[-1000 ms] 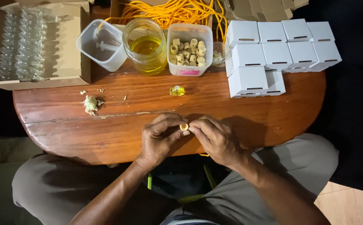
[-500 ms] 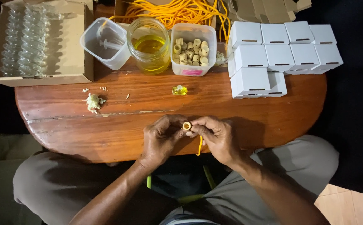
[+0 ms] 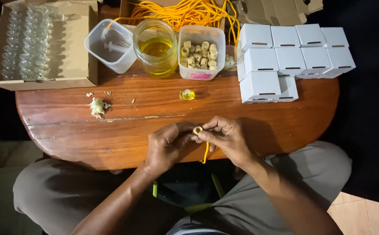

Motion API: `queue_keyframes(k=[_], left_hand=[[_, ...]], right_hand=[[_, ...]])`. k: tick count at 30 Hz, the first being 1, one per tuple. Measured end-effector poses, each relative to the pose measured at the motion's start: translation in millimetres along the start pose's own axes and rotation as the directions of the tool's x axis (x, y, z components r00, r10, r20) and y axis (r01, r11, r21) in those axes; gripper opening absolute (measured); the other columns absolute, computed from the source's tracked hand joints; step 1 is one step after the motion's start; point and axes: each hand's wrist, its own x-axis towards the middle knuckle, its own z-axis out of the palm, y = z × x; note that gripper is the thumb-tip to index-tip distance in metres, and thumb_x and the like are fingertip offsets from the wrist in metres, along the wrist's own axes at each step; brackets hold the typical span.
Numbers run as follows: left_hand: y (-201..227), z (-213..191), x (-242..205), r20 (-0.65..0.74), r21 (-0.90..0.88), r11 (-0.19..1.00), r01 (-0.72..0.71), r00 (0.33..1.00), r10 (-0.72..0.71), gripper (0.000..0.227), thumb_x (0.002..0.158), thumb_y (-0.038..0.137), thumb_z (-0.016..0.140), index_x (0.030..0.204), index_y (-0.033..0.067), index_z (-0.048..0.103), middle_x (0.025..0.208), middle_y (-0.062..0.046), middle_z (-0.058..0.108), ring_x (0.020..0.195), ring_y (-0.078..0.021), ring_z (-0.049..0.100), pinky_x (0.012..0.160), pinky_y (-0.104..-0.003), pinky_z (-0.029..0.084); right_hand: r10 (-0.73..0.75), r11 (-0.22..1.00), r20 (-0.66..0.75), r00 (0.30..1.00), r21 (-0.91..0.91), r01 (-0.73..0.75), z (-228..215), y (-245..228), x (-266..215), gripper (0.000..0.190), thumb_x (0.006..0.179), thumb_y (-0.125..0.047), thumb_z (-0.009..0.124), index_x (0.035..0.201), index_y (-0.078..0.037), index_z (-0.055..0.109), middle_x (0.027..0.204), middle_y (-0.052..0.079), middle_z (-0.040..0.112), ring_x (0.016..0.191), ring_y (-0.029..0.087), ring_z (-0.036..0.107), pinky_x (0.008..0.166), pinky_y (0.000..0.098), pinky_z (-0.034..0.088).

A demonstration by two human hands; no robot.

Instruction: Assembling a perfume bottle by threading a cord through a wooden cap and packaging it into a hand-folded cardboard box.

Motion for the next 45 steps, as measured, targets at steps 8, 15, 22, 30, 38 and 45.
queue_keyframes(k=[8, 15, 22, 30, 38, 45], left_hand=[[-11, 3, -10, -0.061, 0.055, 0.998, 0.022, 0.998, -0.019, 0.007, 0.083, 0.004, 0.083, 0.087, 0.0075, 0.078, 0.078, -0.009, 0.079, 0.071, -0.0308, 0.077, 0.063, -0.036, 0.061], [-14, 6, -17, -0.047, 0.134, 0.989, -0.061, 0.997, 0.068, 0.006, 0.085, 0.001, 0.078, 0.087, 0.0061, 0.075, 0.078, -0.011, 0.076, 0.071, -0.0335, 0.075, 0.062, -0.04, 0.061], [-30, 5, -19, 0.145, 0.26, 0.955, -0.141, 0.984, 0.106, 0.014, 0.087, 0.007, 0.076, 0.099, 0.0067, 0.068, 0.077, -0.014, 0.067, 0.07, -0.0369, 0.071, 0.059, -0.044, 0.061], [-34, -45, -9, 0.069, 0.332, 0.933, 0.141, 0.982, -0.173, 0.027, 0.091, 0.024, 0.074, 0.114, 0.0141, 0.065, 0.083, -0.018, 0.073, 0.077, -0.0409, 0.074, 0.071, -0.05, 0.06], [-53, -91, 0, -0.328, 0.115, 0.992, 0.045, 0.945, -0.005, 0.016, 0.096, -0.017, 0.067, 0.107, -0.0073, 0.06, 0.09, -0.025, 0.072, 0.073, -0.0329, 0.074, 0.071, -0.04, 0.061], [-44, -105, -22, -0.256, 0.196, 0.967, 0.161, 0.96, -0.108, 0.007, 0.094, -0.009, 0.073, 0.096, -0.0049, 0.068, 0.079, -0.018, 0.073, 0.071, -0.025, 0.075, 0.072, -0.033, 0.06]], right_hand=[[0.007, 0.995, -0.018, 1.0, 0.1, -0.005, -4, 5, 5, 0.021, 0.083, 0.0, 0.082, 0.096, 0.008, 0.068, 0.091, 0.026, 0.078, 0.073, 0.025, 0.079, 0.047, 0.0202, 0.059], [0.041, 0.99, -0.036, 0.999, 0.138, -0.035, -6, 16, 4, 0.023, 0.082, 0.0, 0.082, 0.097, 0.006, 0.066, 0.094, 0.024, 0.077, 0.076, 0.024, 0.078, 0.05, 0.0208, 0.06], [0.066, 0.99, -0.05, 0.997, 0.132, -0.059, -7, 16, 5, 0.025, 0.083, -0.004, 0.082, 0.101, 0.002, 0.066, 0.09, 0.017, 0.075, 0.072, 0.019, 0.075, 0.044, 0.0167, 0.054], [0.014, 0.993, -0.182, 0.983, 0.12, 0.008, -40, -15, 16, 0.021, 0.086, -0.007, 0.078, 0.1, -0.003, 0.063, 0.084, 0.018, 0.075, 0.069, 0.021, 0.076, 0.04, 0.0153, 0.048], [0.037, 0.991, -0.221, 0.975, 0.13, -0.009, -57, -27, 22, 0.019, 0.086, -0.008, 0.077, 0.097, -0.005, 0.062, 0.081, 0.019, 0.075, 0.068, 0.021, 0.076, 0.036, 0.0131, 0.044], [0.011, 0.988, -0.241, 0.97, 0.15, 0.026, -62, -20, 31, 0.02, 0.086, -0.01, 0.078, 0.098, -0.007, 0.062, 0.084, 0.02, 0.076, 0.07, 0.022, 0.077, 0.038, 0.0127, 0.042]])
